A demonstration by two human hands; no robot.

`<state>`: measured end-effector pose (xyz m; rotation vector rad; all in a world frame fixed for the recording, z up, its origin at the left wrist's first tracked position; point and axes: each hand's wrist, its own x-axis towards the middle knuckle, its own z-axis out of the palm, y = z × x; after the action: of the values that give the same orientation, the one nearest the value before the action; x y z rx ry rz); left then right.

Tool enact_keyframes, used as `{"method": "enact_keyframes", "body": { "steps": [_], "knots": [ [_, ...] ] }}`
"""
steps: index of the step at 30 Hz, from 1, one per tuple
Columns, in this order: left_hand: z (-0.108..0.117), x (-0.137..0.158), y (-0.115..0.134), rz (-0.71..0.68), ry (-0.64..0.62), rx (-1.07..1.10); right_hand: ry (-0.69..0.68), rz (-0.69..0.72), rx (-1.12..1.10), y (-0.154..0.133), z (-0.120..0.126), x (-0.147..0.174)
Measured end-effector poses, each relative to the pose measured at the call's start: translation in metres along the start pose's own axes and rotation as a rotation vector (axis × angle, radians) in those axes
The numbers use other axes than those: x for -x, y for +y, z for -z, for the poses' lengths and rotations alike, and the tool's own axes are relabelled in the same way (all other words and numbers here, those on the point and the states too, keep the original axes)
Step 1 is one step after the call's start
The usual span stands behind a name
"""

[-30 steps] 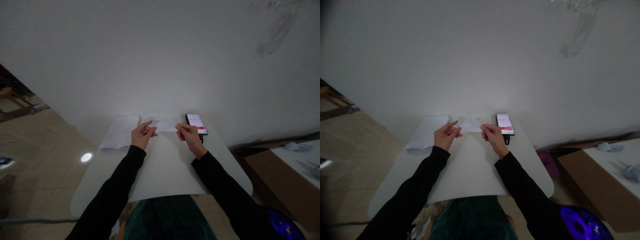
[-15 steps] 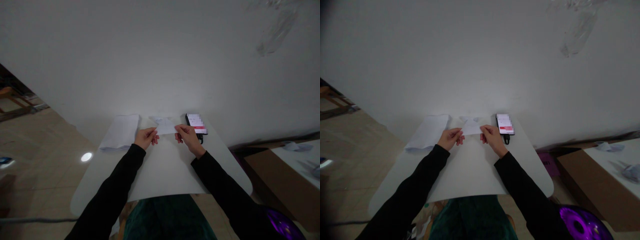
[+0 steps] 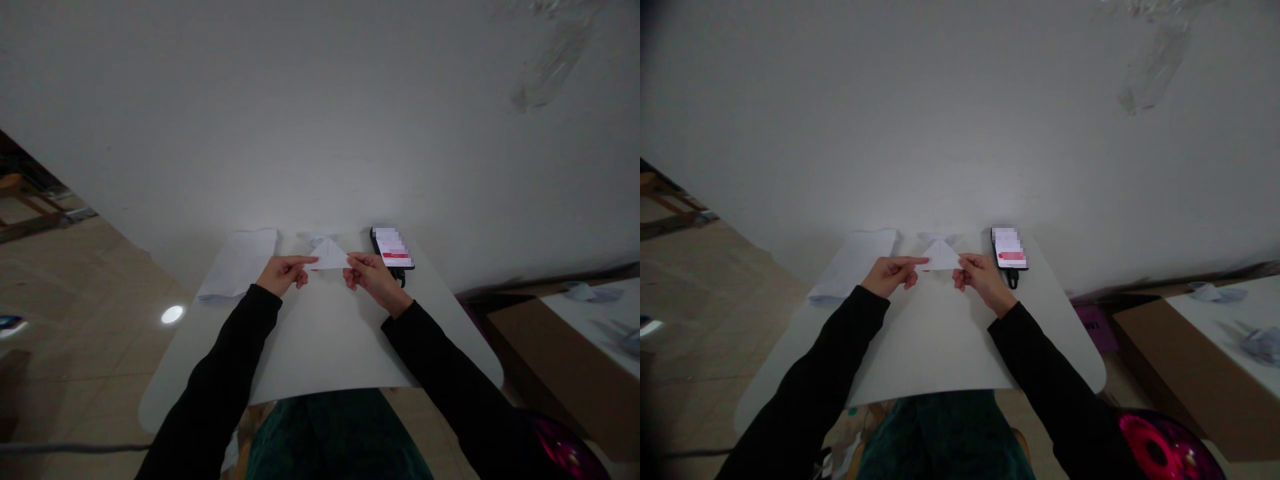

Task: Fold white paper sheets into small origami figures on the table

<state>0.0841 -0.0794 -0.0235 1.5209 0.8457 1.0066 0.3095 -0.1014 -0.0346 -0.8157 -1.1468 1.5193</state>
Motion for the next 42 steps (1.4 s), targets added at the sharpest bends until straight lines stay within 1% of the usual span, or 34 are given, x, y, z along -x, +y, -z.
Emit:
{"method": "enact_keyframes", "body": {
  "steps": [2,4,8,10,12,14,16,19,20,21,22,24,26,28,30,32,34,38,40,42],
  "knots": [
    [0.005,0.0,0.0,0.016,0.011,-0.02,-0.071,-0.023,-0.02,0.0,0.001,0.0],
    [0.008,0.0,0.001,0.023,0.027,-0.034,-0.097,-0.03,-0.011,0.0,0.003,-0.001],
    [0.003,0.001,0.004,0.014,0.06,-0.057,-0.047,-0.045,0.046,0.001,0.008,-0.002],
    [-0.002,0.002,0.006,-0.023,0.134,-0.078,-0.05,-0.065,0.029,0.001,0.007,-0.002],
    [-0.006,0.005,0.009,-0.079,0.226,-0.104,-0.078,-0.098,-0.036,0.002,0.004,-0.001],
    [-0.01,0.006,0.01,-0.139,0.286,-0.14,-0.101,-0.147,-0.124,0.004,0.0,0.001],
    [-0.012,0.006,0.01,-0.23,0.298,-0.218,-0.111,-0.195,-0.214,0.008,-0.004,0.001],
    [-0.016,0.003,0.005,-0.453,0.309,-0.38,-0.118,-0.245,-0.32,0.013,-0.008,0.001],
    [-0.017,0.002,0.004,-0.506,0.307,-0.403,-0.125,-0.257,-0.343,0.014,-0.01,0.002],
    [-0.019,0.001,0.002,-0.529,0.291,-0.391,-0.137,-0.266,-0.358,0.015,-0.011,0.002],
    [-0.022,0.0,0.0,-0.515,0.257,-0.343,-0.154,-0.27,-0.359,0.015,-0.013,0.003],
    [-0.029,0.001,-0.004,-0.411,0.162,-0.173,-0.206,-0.266,-0.3,0.016,-0.017,0.006],
    [-0.035,0.002,-0.008,-0.296,0.107,-0.01,-0.236,-0.229,-0.15,0.018,-0.023,0.009],
    [-0.04,0.002,-0.012,-0.229,0.128,0.074,-0.181,-0.115,0.063,0.02,-0.029,0.012],
    [-0.042,0.001,-0.015,-0.18,0.159,0.106,-0.072,0.054,0.282,0.021,-0.033,0.014],
    [-0.042,0.0,-0.017,-0.117,0.175,0.143,-0.006,0.18,0.423,0.021,-0.035,0.016],
    [-0.043,-0.001,-0.017,-0.061,0.174,0.216,0.0,0.213,0.445,0.021,-0.035,0.016],
    [-0.045,0.0,-0.018,-0.021,0.115,0.38,0.024,0.201,0.366,0.019,-0.033,0.013],
    [-0.046,0.001,-0.02,-0.018,0.084,0.41,0.033,0.206,0.353,0.018,-0.031,0.012],
    [-0.047,0.001,-0.023,-0.014,0.085,0.403,0.026,0.204,0.344,0.018,-0.03,0.011]
  ]
}}
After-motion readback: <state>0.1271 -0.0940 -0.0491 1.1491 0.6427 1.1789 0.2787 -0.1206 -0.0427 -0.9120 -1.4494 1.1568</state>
